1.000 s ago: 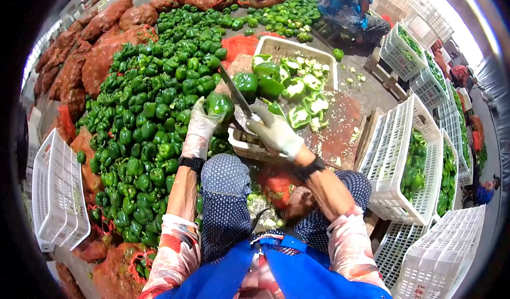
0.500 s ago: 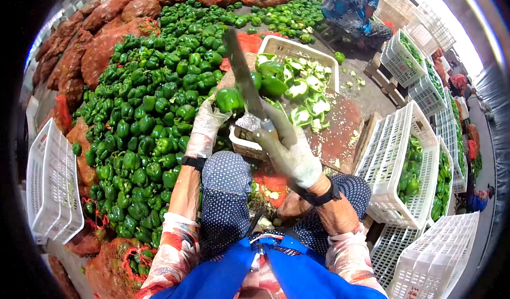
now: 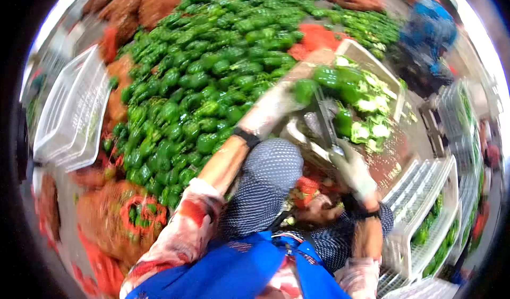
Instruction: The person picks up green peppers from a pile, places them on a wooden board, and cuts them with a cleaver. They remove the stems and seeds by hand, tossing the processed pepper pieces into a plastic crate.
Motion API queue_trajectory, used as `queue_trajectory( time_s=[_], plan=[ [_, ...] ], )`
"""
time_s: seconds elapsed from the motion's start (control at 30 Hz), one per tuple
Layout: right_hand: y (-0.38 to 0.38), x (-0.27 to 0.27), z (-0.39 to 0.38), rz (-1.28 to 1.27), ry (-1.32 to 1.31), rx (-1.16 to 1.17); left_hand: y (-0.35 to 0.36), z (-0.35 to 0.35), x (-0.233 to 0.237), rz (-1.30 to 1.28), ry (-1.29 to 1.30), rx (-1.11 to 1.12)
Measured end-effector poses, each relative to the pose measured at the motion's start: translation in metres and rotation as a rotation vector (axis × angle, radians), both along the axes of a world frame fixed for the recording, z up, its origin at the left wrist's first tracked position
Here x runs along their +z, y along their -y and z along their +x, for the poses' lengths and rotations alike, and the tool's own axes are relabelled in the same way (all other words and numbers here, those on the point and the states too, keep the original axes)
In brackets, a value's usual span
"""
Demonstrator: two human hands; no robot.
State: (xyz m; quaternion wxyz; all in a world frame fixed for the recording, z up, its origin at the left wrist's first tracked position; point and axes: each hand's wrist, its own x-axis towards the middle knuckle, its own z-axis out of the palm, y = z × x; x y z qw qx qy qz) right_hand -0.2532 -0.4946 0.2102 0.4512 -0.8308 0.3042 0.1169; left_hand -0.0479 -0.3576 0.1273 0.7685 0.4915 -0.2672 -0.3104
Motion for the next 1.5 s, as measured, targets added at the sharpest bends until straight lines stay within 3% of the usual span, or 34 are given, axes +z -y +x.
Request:
queue_trajectory(
  time_s=[0.03,0.07,0.1,0.17,0.2,0.27,0.33,0.37,0.4,0.47,0.5,0.57,0.67,0.73,0.77,0.8,0.83,0.9,0.97,1.0,1.07,1.1,1.17,1.27,1.33,1.37,1.4,1.43,1.47,1.5],
  plan=[
    [0.007,-0.025,-0.019,0.081,0.304,-0.056,-0.002,0.006,-0.005,0.281,0.235,-0.002],
    [-0.002,-0.013,-0.024,-0.144,0.395,0.090,-0.004,0.009,-0.006,0.511,0.402,-0.032],
    [-0.007,-0.006,-0.025,-0.049,0.362,0.028,0.002,0.010,-0.006,0.646,0.481,-0.079],
    [-0.016,0.000,-0.023,0.140,0.317,-0.155,0.013,0.008,-0.039,0.497,0.741,0.018],
    [-0.007,-0.007,-0.019,0.079,0.266,-0.059,0.016,0.006,-0.047,0.450,0.543,-0.057],
    [-0.009,-0.013,-0.006,-0.017,0.251,0.087,-0.002,0.010,-0.054,0.386,0.776,0.128],
    [0.003,-0.032,0.003,-0.086,0.194,0.209,-0.040,-0.004,-0.041,0.125,0.001,0.100],
    [0.008,-0.043,0.006,-0.121,0.160,0.210,-0.048,0.018,-0.047,0.524,0.396,0.003],
    [0.010,-0.045,0.006,-0.096,0.163,0.184,-0.078,0.005,-0.042,0.504,0.097,0.124],
    [0.013,-0.048,0.000,-0.056,0.192,0.113,-0.124,0.018,-0.065,0.589,-0.048,0.250],
    [0.014,-0.049,-0.007,-0.044,0.214,0.060,-0.155,0.011,-0.088,0.371,-0.135,0.422],
    [0.016,-0.051,-0.023,0.209,0.219,-0.124,-0.218,0.029,-0.096,0.643,-0.093,0.487],
    [0.024,-0.049,-0.040,0.138,0.168,-0.154,-0.343,0.070,-0.203,0.916,0.383,0.651],
    [0.021,-0.045,-0.040,0.093,0.175,-0.143,-0.366,0.093,-0.197,1.096,0.227,0.746],
    [0.021,-0.047,-0.040,0.084,0.184,-0.116,-0.363,0.098,-0.186,0.854,-0.177,0.948],
    [0.023,-0.048,-0.039,0.073,0.193,-0.088,-0.373,0.112,-0.187,1.164,0.116,0.927],
    [0.024,-0.048,-0.039,0.060,0.204,-0.060,-0.372,0.122,-0.187,1.090,0.340,0.989],
    [0.021,-0.039,-0.040,-0.043,0.113,0.000,-0.364,0.133,-0.192,1.060,0.135,0.903],
    [0.017,-0.033,-0.032,0.008,0.101,-0.015,-0.342,0.125,-0.180,0.760,0.072,0.824],
    [0.019,-0.036,-0.035,-0.025,0.112,-0.028,-0.316,0.111,-0.126,1.078,0.086,0.810],
    [0.035,-0.051,-0.049,-0.118,0.087,-0.031,-0.321,0.133,-0.160,0.931,-0.061,0.905],
    [0.038,-0.054,-0.053,-0.142,0.085,-0.010,-0.320,0.138,-0.155,1.195,0.117,0.785],
    [0.045,-0.055,-0.047,0.065,-0.044,-0.102,-0.321,0.147,-0.148,1.573,0.427,0.551],
    [0.050,-0.080,-0.061,0.066,0.182,-0.061,-0.323,0.139,-0.143,1.685,0.713,0.178],
    [0.033,-0.054,-0.047,0.230,0.091,-0.263,-0.340,0.132,-0.179,1.532,1.131,0.322],
    [0.044,-0.066,-0.055,0.041,0.232,-0.015,-0.320,0.128,-0.164,1.278,0.695,0.425],
    [0.054,-0.078,-0.063,-0.178,0.392,0.192,-0.300,0.122,-0.148,0.738,0.152,0.608],
    [0.047,-0.081,-0.057,0.484,0.289,-0.334,-0.280,0.116,-0.132,0.352,-0.172,0.787],
    [0.049,-0.084,-0.058,0.430,0.272,-0.336,-0.262,0.108,-0.074,0.751,0.001,0.709],
    [0.051,-0.086,-0.058,0.377,0.255,-0.338,-0.243,0.109,-0.067,0.239,-0.035,0.527]
  ],
)
